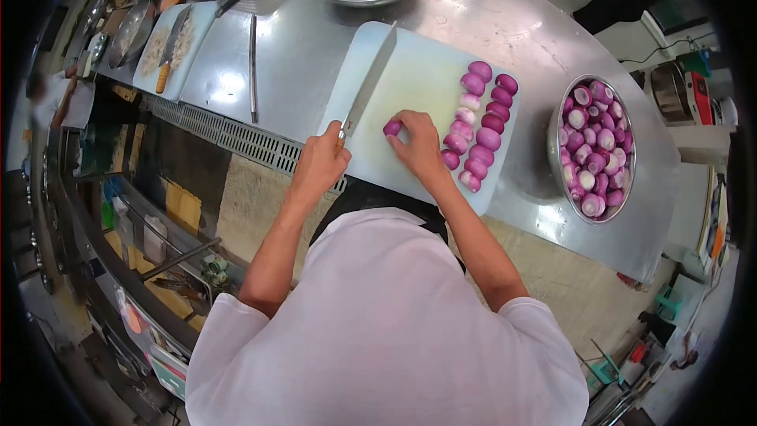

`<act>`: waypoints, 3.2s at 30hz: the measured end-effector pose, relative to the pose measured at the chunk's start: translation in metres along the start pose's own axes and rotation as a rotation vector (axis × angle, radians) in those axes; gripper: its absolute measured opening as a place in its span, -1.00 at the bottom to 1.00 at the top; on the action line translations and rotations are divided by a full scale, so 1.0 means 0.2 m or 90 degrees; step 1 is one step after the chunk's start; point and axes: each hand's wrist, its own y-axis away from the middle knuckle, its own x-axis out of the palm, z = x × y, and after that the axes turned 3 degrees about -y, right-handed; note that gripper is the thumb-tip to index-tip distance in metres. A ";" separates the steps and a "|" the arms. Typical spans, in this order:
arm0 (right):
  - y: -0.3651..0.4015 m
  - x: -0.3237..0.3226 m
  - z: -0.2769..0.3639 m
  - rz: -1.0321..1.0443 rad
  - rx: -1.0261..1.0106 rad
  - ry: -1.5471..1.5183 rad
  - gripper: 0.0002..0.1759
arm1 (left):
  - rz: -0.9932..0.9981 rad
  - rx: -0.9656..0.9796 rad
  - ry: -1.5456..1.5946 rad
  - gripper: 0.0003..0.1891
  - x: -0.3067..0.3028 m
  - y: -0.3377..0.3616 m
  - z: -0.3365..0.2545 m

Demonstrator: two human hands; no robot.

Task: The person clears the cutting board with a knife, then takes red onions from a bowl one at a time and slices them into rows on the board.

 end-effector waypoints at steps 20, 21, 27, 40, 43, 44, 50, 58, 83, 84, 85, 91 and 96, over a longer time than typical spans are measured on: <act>0.05 0.00 0.02 0.013 -0.020 -0.016 -0.94 | 0.033 0.096 -0.058 -0.77 0.12 -0.02 -0.19; 0.05 0.01 0.01 0.009 -0.015 -0.020 -0.94 | 0.024 0.092 -0.055 -0.76 0.17 -0.01 -0.15; 0.07 0.00 -0.01 -0.004 -0.035 -0.021 -0.94 | 0.027 0.097 -0.042 -0.74 0.17 -0.04 -0.19; 0.08 0.01 -0.03 -0.049 -0.062 -0.043 -0.96 | 0.019 0.111 -0.019 -0.74 0.22 0.03 -0.16; 0.10 0.00 -0.04 -0.053 -0.055 -0.054 -0.94 | 0.009 0.116 -0.040 -0.73 0.32 -0.06 -0.14; 0.10 -0.01 -0.04 -0.049 -0.059 -0.063 -0.93 | 0.008 0.118 -0.038 -0.73 0.29 -0.07 -0.16; 0.08 0.03 0.04 -0.052 0.009 -0.002 -0.92 | 0.009 0.082 -0.043 -0.74 0.04 -0.02 -0.24; 0.34 -0.11 0.10 0.119 0.019 0.014 -0.77 | -0.026 0.085 -0.035 -0.72 0.18 -0.10 0.08; -0.01 -1.45 -0.64 -0.336 0.300 0.268 -0.49 | 0.030 0.025 -0.024 -0.64 0.15 -0.12 0.05; -0.03 -1.40 -0.57 -0.398 0.254 0.195 -0.49 | 0.020 0.047 -0.035 -0.62 0.14 -0.11 0.05; -0.06 -1.30 -0.50 -0.377 0.248 0.173 -0.49 | 0.014 0.024 -0.018 -0.62 0.15 -0.11 0.07; -0.15 -0.36 -0.03 -0.046 0.191 -0.174 -0.65 | 0.030 0.033 -0.030 -0.69 0.11 -0.11 0.01; -0.16 -0.02 -0.05 -0.075 0.121 0.057 -0.75 | -0.014 0.083 0.000 -0.77 0.06 -0.05 0.00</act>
